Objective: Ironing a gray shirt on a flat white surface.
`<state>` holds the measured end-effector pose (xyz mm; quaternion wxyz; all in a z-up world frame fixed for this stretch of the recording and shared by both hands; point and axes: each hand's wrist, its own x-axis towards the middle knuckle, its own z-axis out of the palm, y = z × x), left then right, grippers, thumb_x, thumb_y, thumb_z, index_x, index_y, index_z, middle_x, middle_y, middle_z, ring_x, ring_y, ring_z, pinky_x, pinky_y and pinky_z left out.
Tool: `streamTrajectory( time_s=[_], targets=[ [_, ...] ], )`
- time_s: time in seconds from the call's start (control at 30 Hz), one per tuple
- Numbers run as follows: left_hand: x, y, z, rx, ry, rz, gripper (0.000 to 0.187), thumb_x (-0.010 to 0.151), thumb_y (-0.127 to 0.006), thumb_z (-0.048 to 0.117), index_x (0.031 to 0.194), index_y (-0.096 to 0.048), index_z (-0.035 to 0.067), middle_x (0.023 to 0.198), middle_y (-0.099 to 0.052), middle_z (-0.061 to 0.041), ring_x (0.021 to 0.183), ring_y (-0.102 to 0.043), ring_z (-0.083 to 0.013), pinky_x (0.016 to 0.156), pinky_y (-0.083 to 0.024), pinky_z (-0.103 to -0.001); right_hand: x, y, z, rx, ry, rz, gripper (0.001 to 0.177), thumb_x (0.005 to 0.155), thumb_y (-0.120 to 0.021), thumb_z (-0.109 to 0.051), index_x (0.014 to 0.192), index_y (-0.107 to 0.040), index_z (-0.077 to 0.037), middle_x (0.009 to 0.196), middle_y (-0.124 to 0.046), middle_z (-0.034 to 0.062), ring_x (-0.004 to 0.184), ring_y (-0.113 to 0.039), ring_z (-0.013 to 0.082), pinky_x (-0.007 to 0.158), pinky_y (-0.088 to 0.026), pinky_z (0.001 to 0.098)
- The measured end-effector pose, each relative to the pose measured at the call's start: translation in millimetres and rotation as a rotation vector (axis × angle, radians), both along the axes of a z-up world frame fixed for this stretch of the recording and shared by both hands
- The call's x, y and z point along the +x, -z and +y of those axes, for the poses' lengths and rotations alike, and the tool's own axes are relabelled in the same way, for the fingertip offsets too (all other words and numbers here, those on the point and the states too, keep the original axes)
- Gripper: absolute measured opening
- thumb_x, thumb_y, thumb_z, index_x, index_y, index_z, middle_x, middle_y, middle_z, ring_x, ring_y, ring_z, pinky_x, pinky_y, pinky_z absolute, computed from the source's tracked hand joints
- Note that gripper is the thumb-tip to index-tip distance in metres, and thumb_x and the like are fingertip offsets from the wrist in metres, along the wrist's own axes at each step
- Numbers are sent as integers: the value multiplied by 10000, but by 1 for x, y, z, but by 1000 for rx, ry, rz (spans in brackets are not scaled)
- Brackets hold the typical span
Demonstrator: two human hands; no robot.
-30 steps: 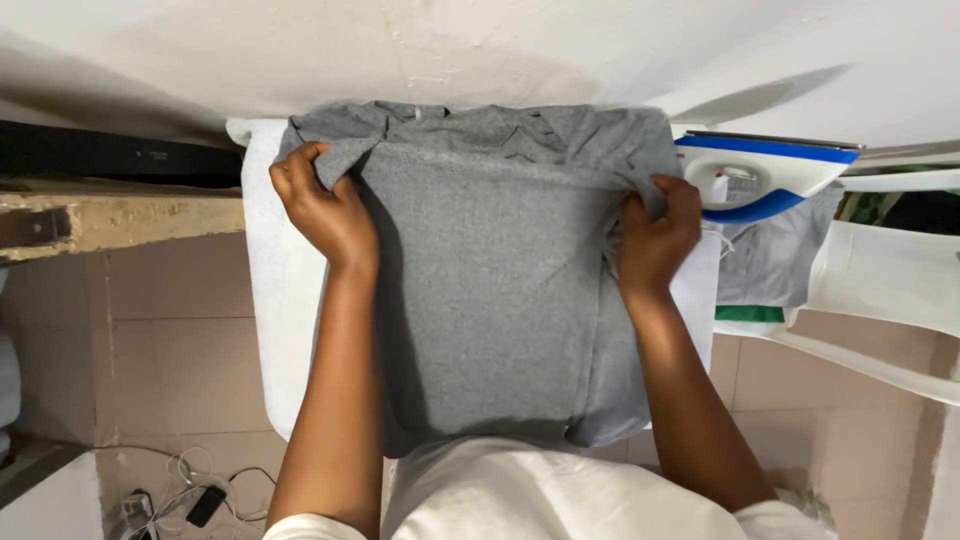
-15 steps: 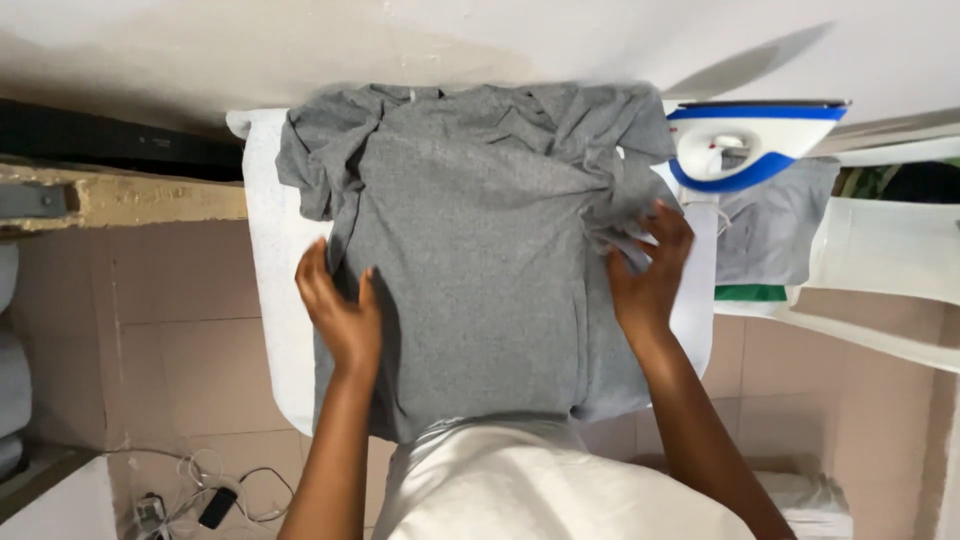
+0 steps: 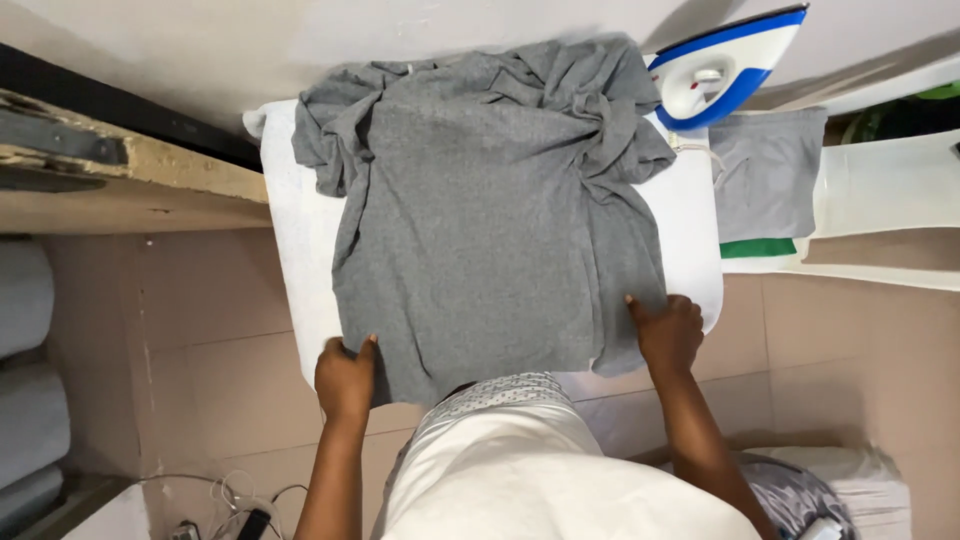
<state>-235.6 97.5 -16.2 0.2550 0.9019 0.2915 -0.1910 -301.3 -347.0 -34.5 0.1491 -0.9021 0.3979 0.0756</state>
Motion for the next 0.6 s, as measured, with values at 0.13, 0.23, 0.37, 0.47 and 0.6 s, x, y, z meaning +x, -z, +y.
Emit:
streamTrajectory(
  time_s=[0.13, 0.23, 0.37, 0.47, 0.6],
  targets=[
    [-19, 34, 16, -154, 9, 125, 388, 991, -691, 365, 1128, -760, 9, 847, -728, -164, 795, -694, -315, 799, -534, -420, -27, 40, -28, -30, -47, 83, 752, 801, -854, -549, 1123, -639, 96, 975, -658, 242, 939, -634, 414, 827, -489, 537],
    [-18, 36, 17, -471, -86, -120, 372, 974, -653, 338, 1167, -705, 24, 916, -746, -101, 835, -664, -212, 788, -509, -341, -35, 64, -46, 199, -9, 94, 455, 976, -732, -403, 947, -701, 51, 803, -658, 189, 769, -655, 343, 758, -519, 456],
    [0, 24, 12, -556, -124, -221, 400, 1029, -586, 367, 1211, -661, 19, 995, -700, -105, 905, -609, -174, 850, -480, -307, -5, 19, -34, 357, 6, -119, 494, 1090, -716, -272, 946, -536, 164, 884, -522, 393, 689, -438, 396, 628, -436, 444],
    [16, 26, 19, -523, -131, -265, 415, 1058, -590, 374, 1228, -640, 0, 1009, -675, -137, 920, -586, -198, 873, -481, -320, 30, -33, -16, 749, 189, -325, 319, 1055, -662, -233, 1001, -595, 74, 947, -615, 266, 749, -494, 254, 676, -475, 368],
    [37, 23, 35, -511, -89, -444, 404, 1040, -568, 360, 1211, -652, 4, 1029, -698, -62, 925, -623, -154, 873, -478, -317, 51, -43, -27, 1156, 396, -626, 191, 1016, -646, -214, 1074, -690, -37, 986, -726, 49, 849, -676, 141, 779, -568, 290]
  ],
)
